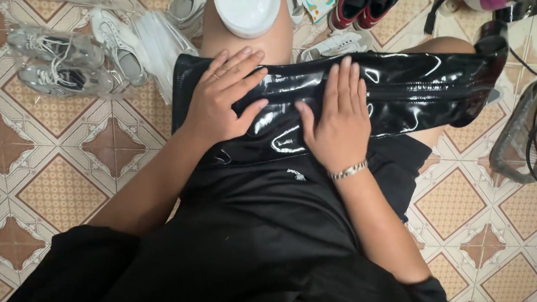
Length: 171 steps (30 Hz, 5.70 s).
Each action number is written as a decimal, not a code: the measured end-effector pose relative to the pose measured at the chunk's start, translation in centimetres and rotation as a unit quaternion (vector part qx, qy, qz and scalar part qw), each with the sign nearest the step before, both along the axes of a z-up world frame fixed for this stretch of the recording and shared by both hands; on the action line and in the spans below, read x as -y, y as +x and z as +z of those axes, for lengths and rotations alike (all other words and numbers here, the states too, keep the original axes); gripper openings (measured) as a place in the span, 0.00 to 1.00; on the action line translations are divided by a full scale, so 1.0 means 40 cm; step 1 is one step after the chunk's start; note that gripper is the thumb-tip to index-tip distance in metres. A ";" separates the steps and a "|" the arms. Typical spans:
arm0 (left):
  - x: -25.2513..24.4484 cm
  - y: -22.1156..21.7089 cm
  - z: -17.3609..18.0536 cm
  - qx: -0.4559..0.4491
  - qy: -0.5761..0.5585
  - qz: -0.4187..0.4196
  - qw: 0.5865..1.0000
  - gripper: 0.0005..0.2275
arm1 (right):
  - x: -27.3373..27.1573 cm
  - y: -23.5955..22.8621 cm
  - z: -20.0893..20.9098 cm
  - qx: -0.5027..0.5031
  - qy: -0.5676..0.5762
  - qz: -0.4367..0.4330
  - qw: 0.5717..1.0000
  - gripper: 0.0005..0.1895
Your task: Cleaning and polishing a pair of black high-heeled boots using cleaning cream and a cloth.
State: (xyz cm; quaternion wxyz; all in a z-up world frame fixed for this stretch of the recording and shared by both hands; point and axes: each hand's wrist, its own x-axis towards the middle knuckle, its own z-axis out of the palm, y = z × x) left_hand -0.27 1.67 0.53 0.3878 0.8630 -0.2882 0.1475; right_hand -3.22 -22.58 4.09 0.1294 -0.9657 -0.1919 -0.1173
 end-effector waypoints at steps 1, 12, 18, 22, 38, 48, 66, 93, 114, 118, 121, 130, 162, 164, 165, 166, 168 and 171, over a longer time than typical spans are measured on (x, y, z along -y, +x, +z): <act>0.001 0.000 -0.003 -0.003 -0.001 -0.002 1.000 0.18 | -0.004 -0.004 -0.006 -0.003 -0.001 -0.002 1.000 0.36; 0.003 0.004 -0.002 -0.006 0.005 -0.003 1.000 0.17 | 0.006 0.011 -0.012 -0.042 0.045 -0.031 0.998 0.37; -0.004 0.008 -0.014 0.012 0.002 -0.005 1.000 0.18 | -0.013 0.008 0.003 -0.124 0.099 0.100 0.982 0.36; -0.004 0.006 -0.008 0.004 -0.010 -0.003 1.000 0.19 | -0.028 0.042 -0.013 -0.087 0.087 0.029 0.992 0.37; -0.007 0.013 -0.016 0.012 -0.010 -0.021 1.000 0.22 | -0.026 -0.011 -0.005 -0.118 0.032 0.090 0.988 0.36; -0.004 0.017 -0.014 0.012 -0.014 -0.018 1.000 0.22 | -0.038 -0.022 0.000 -0.099 0.039 0.103 0.989 0.31; 0.006 0.016 -0.009 0.005 -0.020 -0.008 1.000 0.21 | -0.009 0.013 0.001 -0.016 -0.014 0.004 1.000 0.32; 0.011 0.017 -0.010 -0.004 0.001 -0.009 1.000 0.21 | 0.016 0.018 -0.025 -0.026 -0.045 0.017 0.998 0.40; 0.010 0.020 -0.016 -0.011 -0.008 -0.003 1.000 0.22 | 0.089 -0.020 0.004 -0.064 -0.001 0.082 0.995 0.29; 0.004 0.015 -0.019 -0.006 -0.018 -0.010 1.000 0.22 | 0.105 0.033 0.003 0.022 -0.052 -0.016 0.998 0.27; 0.010 0.025 -0.018 0.013 -0.015 -0.008 1.000 0.22 | 0.078 0.048 -0.014 0.064 -0.043 -0.064 0.995 0.26; 0.011 0.024 -0.014 0.011 0.014 0.007 1.000 0.22 | 0.096 0.021 -0.011 -0.026 0.005 0.075 0.997 0.25; 0.020 0.023 -0.013 0.001 0.021 0.019 1.000 0.22 | 0.081 -0.083 -0.002 -0.133 0.108 0.201 0.965 0.26; 0.020 0.021 -0.006 0.000 0.023 0.016 1.000 0.21 | 0.123 -0.096 -0.028 -0.168 0.114 0.224 0.953 0.23; 0.020 0.018 -0.005 0.000 0.021 0.011 1.000 0.21 | 0.144 -0.103 -0.041 -0.201 0.116 0.244 0.942 0.20; 0.019 0.017 -0.007 -0.002 0.022 0.012 1.000 0.21 | 0.156 -0.102 -0.041 -0.203 0.117 0.246 0.941 0.20; 0.022 0.020 -0.008 -0.001 0.010 0.017 1.000 0.22 | 0.185 -0.084 -0.038 -0.178 0.051 0.211 0.960 0.19; 0.019 0.025 -0.016 0.000 -0.005 0.015 1.000 0.21 | 0.109 -0.059 0.017 -0.114 0.036 0.183 0.976 0.24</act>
